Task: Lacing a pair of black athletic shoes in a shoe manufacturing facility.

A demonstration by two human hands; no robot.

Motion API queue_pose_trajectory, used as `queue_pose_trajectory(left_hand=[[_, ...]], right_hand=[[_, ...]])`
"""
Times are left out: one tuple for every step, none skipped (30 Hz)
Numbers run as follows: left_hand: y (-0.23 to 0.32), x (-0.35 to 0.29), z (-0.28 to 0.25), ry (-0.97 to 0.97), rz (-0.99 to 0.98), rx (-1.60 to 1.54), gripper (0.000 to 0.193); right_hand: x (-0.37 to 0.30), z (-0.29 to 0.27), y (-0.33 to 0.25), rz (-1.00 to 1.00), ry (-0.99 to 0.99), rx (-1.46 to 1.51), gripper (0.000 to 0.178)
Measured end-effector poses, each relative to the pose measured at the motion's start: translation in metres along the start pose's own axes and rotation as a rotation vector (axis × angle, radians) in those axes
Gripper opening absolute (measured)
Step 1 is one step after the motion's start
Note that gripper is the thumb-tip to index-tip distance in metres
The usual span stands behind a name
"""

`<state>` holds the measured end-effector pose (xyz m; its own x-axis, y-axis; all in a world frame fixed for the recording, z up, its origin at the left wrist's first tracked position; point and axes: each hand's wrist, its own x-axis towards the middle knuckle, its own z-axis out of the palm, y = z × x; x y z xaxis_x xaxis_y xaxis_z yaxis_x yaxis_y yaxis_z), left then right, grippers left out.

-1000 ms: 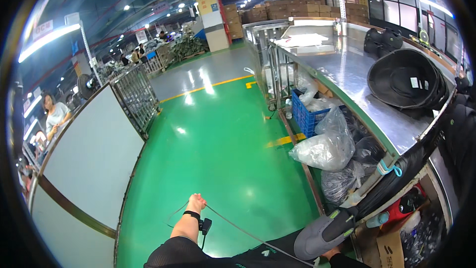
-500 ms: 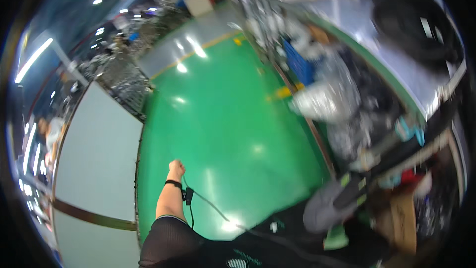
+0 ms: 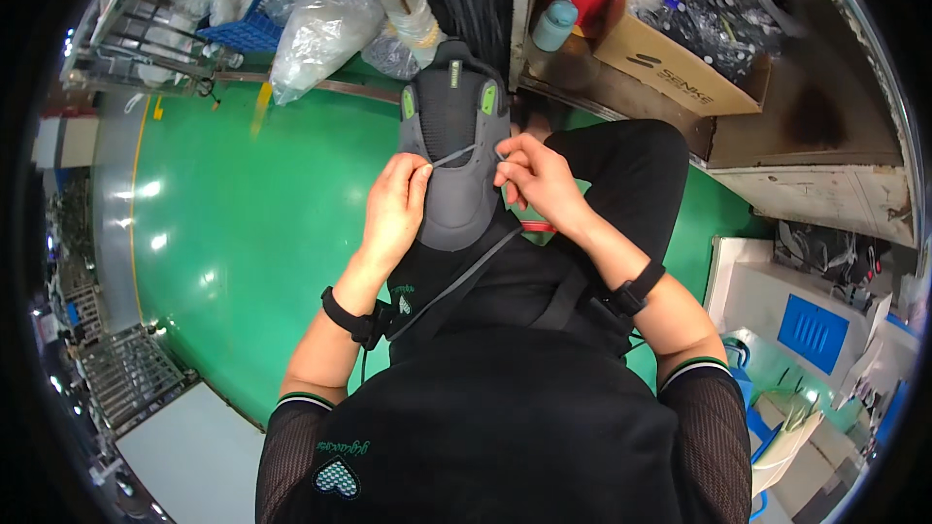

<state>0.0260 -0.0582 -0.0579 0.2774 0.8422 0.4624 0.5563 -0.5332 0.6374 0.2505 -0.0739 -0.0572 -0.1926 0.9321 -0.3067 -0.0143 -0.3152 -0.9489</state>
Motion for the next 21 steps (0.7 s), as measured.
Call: queue_pose_trajectory(left_hand=[[0.018,0.004,-0.005,-0.160,-0.201,0.060,0.013],[0.028,0.006,-0.007,-0.320,-0.399,0.125,0.013],[0.029,0.006,-0.008,-0.326,-0.399,0.127,0.013],[0.028,0.007,-0.009,-0.343,-0.400,0.123,0.014],[0.027,0.008,-0.010,-0.359,-0.402,0.119,0.015],[0.023,0.009,-0.011,-0.364,-0.399,0.119,0.015],[0.018,0.009,-0.011,-0.294,-0.264,0.115,0.016],[0.014,0.010,-0.010,-0.223,-0.129,0.109,0.016],[0.013,0.010,-0.010,-0.229,-0.129,0.104,0.016],[0.014,0.011,-0.009,-0.244,-0.144,0.090,0.015],[0.015,0.012,-0.009,-0.258,-0.161,0.077,0.014],[0.015,0.014,-0.014,-0.266,-0.162,0.073,0.014],[0.015,0.017,-0.020,-0.346,-0.171,0.116,0.013],[0.015,0.019,-0.026,-0.425,-0.181,0.160,0.012],[0.013,0.019,-0.029,-0.426,-0.183,0.163,0.012],[0.013,0.018,-0.033,-0.421,-0.144,0.182,0.011],[0.011,0.017,-0.036,-0.416,-0.106,0.202,0.010],[0.009,0.015,-0.038,-0.409,-0.112,0.210,0.010],[0.007,0.011,-0.037,-0.315,-0.280,0.025,0.010],[0.005,0.008,-0.037,-0.214,-0.443,-0.162,0.011],[0.005,0.008,-0.037,-0.209,-0.447,-0.155,0.011]], right_hand=[[-0.004,0.003,-0.003,0.061,0.046,-0.033,0.015],[-0.007,0.004,-0.004,0.122,0.089,-0.066,0.012],[-0.006,0.005,-0.003,0.124,0.092,-0.060,0.012],[-0.002,0.004,-0.002,0.119,0.089,-0.105,0.010],[0.000,0.005,0.001,0.113,0.086,-0.152,0.010],[0.003,0.009,0.002,0.072,0.123,-0.215,0.011],[0.005,0.011,0.002,0.074,0.127,-0.213,0.011],[0.005,0.014,0.002,-0.032,0.158,-0.361,0.008],[0.007,0.018,-0.001,-0.135,0.188,-0.510,0.004],[0.009,0.022,-0.004,-0.130,0.192,-0.510,0.004],[0.012,0.026,-0.008,-0.370,0.203,-0.862,0.002],[0.012,0.029,-0.010,-0.612,0.208,-1.210,0.004],[0.014,0.029,-0.012,-0.604,0.208,-1.208,0.004],[0.017,0.027,-0.014,-0.645,0.137,-1.243,0.007],[0.023,0.024,-0.015,-0.695,0.065,-1.277,0.010],[0.024,0.015,-0.014,-0.692,0.008,-1.252,0.011],[0.023,0.010,-0.013,-0.671,-0.015,-1.210,0.012],[0.022,0.006,-0.015,-0.654,-0.033,-1.172,0.012],[0.022,0.004,-0.018,-0.637,-0.052,-1.133,0.012],[0.021,0.003,-0.019,-0.648,-0.060,-1.129,0.012],[0.019,0.001,-0.019,-0.608,-0.050,-1.098,0.011]])
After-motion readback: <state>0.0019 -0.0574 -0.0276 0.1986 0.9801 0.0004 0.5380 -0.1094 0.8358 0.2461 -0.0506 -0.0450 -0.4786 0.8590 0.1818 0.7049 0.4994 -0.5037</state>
